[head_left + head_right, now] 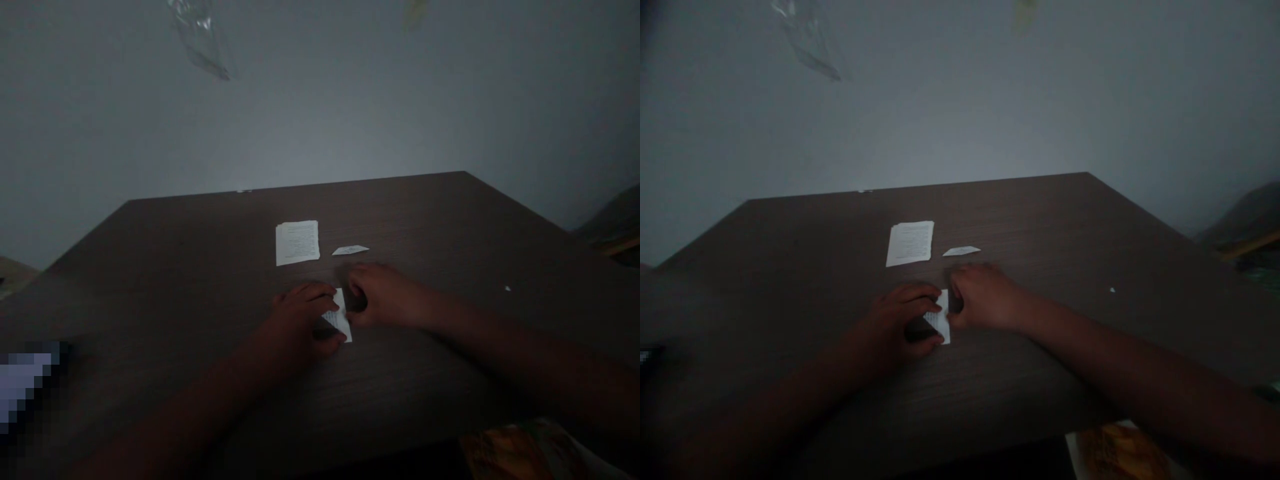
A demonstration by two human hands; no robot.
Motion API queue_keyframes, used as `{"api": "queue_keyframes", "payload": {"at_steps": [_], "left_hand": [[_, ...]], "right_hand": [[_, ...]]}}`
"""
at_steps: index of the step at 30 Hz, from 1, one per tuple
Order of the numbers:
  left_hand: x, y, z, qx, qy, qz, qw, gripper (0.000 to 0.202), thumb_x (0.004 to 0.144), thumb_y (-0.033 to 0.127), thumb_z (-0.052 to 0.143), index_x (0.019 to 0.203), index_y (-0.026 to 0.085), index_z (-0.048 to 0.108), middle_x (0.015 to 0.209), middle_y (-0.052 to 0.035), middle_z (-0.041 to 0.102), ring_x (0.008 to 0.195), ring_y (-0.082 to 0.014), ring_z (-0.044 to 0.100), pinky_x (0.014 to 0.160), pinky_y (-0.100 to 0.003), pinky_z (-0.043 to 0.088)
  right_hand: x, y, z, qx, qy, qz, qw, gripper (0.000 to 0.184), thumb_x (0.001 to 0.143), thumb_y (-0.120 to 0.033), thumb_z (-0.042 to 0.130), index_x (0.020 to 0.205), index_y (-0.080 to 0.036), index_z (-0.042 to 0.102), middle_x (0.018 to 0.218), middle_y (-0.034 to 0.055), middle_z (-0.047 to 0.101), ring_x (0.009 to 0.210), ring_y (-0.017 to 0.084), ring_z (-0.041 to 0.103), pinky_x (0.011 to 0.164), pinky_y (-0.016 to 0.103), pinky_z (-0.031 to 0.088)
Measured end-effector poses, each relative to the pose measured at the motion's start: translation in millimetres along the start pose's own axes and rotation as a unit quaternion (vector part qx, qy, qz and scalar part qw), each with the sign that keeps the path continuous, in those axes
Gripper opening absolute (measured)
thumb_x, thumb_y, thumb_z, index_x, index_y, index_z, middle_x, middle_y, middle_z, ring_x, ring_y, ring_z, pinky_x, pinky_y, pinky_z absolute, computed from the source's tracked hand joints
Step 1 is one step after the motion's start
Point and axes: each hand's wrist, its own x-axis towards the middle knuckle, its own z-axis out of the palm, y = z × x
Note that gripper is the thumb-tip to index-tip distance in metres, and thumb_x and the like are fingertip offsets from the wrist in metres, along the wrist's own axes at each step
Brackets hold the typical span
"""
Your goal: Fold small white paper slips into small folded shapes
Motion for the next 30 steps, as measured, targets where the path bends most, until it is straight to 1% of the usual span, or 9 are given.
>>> {"api": "queue_keyframes", "payload": {"at_steps": [3, 5, 9, 13, 16, 22, 25, 28, 30], "left_hand": [[-1, 1, -1.5, -0.001, 0.007, -0.002, 1.000, 0.040, 0.096, 0.027, 0.096, 0.136, 0.031, 0.090, 0.171, -0.0111, 0.081, 0.161, -0.0472, 0.074, 0.132, -0.070, 0.061], [0, 0, -1.7, -0.004, 0.003, -0.004, 1.000, 0.041, 0.095, 0.029, 0.097, 0.135, 0.033, 0.089, 0.171, -0.0097, 0.081, 0.162, -0.0464, 0.074, 0.134, -0.069, 0.061], [0, 0, -0.5, -0.002, 0.007, -0.003, 1.000, 0.041, 0.097, 0.030, 0.096, 0.137, 0.035, 0.088, 0.171, -0.0079, 0.081, 0.161, -0.0457, 0.074, 0.134, -0.070, 0.060], [0, 1, -0.7, 0.005, 0.004, -0.003, 1.000, 0.040, 0.096, 0.027, 0.096, 0.135, 0.033, 0.088, 0.170, -0.0099, 0.082, 0.161, -0.0458, 0.074, 0.133, -0.070, 0.059], [0, 1, -0.3, 0.010, 0.004, 0.001, 1.000, 0.040, 0.097, 0.028, 0.095, 0.136, 0.035, 0.088, 0.170, -0.0086, 0.081, 0.161, -0.0461, 0.073, 0.131, -0.069, 0.061], [1, 0, 1.5, 0.005, 0.010, 0.003, 1.000, 0.047, 0.097, 0.026, 0.096, 0.143, 0.034, 0.087, 0.172, -0.0099, 0.080, 0.162, -0.0470, 0.072, 0.130, -0.071, 0.061], [2, 1, 0.3, 0.005, -0.003, 0.000, 1.000, 0.048, 0.097, 0.027, 0.097, 0.143, 0.034, 0.087, 0.174, -0.0107, 0.079, 0.165, -0.0476, 0.070, 0.133, -0.074, 0.059], [2, 1, -0.2, 0.009, -0.008, -0.001, 1.000, 0.045, 0.098, 0.029, 0.096, 0.142, 0.033, 0.088, 0.174, -0.0099, 0.079, 0.166, -0.0477, 0.070, 0.134, -0.072, 0.059], [0, 1, 0.4, 0.013, 0.004, 0.004, 1.000, 0.043, 0.100, 0.028, 0.094, 0.142, 0.031, 0.089, 0.174, -0.0105, 0.079, 0.165, -0.0476, 0.071, 0.133, -0.071, 0.060]], "right_hand": [[-9, -9, -3, 0.003, -0.014, -0.031, 0.999, 0.031, 0.085, -0.035, 0.104, 0.097, -0.024, 0.078, 0.110, 0.0091, 0.084, 0.104, 0.032, 0.076, 0.093, 0.042, 0.051], [-12, -13, -5, 0.006, -0.020, -0.044, 0.999, 0.030, 0.084, -0.033, 0.105, 0.097, -0.024, 0.079, 0.110, 0.0090, 0.085, 0.104, 0.033, 0.077, 0.095, 0.043, 0.052], [-12, -14, -4, 0.001, -0.030, -0.042, 0.999, 0.031, 0.083, -0.033, 0.106, 0.097, -0.024, 0.080, 0.110, 0.0090, 0.084, 0.105, 0.033, 0.077, 0.094, 0.042, 0.051], [-5, -9, 1, 0.013, -0.010, -0.013, 1.000, 0.034, 0.081, -0.031, 0.105, 0.096, -0.024, 0.075, 0.108, 0.0076, 0.083, 0.099, 0.030, 0.075, 0.086, 0.039, 0.045], [4, -4, 5, 0.020, 0.005, 0.004, 1.000, 0.034, 0.085, -0.032, 0.102, 0.096, -0.025, 0.072, 0.105, 0.0063, 0.081, 0.094, 0.027, 0.071, 0.080, 0.038, 0.041], [21, 10, 10, 0.028, 0.054, 0.033, 0.998, 0.033, 0.089, -0.028, 0.099, 0.092, -0.025, 0.066, 0.103, 0.0047, 0.077, 0.092, 0.024, 0.066, 0.077, 0.036, 0.037], [28, 17, 15, 0.032, 0.084, 0.044, 0.995, 0.033, 0.090, -0.028, 0.098, 0.088, -0.025, 0.065, 0.099, 0.0032, 0.075, 0.088, 0.023, 0.064, 0.077, 0.035, 0.036], [33, 22, 21, 0.034, 0.117, 0.050, 0.991, 0.035, 0.092, -0.029, 0.099, 0.087, -0.025, 0.064, 0.095, 0.0025, 0.073, 0.084, 0.021, 0.060, 0.075, 0.035, 0.035], [34, 23, 22, 0.035, 0.120, 0.045, 0.991, 0.036, 0.094, -0.029, 0.098, 0.087, -0.025, 0.064, 0.096, 0.0026, 0.073, 0.084, 0.021, 0.060, 0.075, 0.034, 0.035]]}}
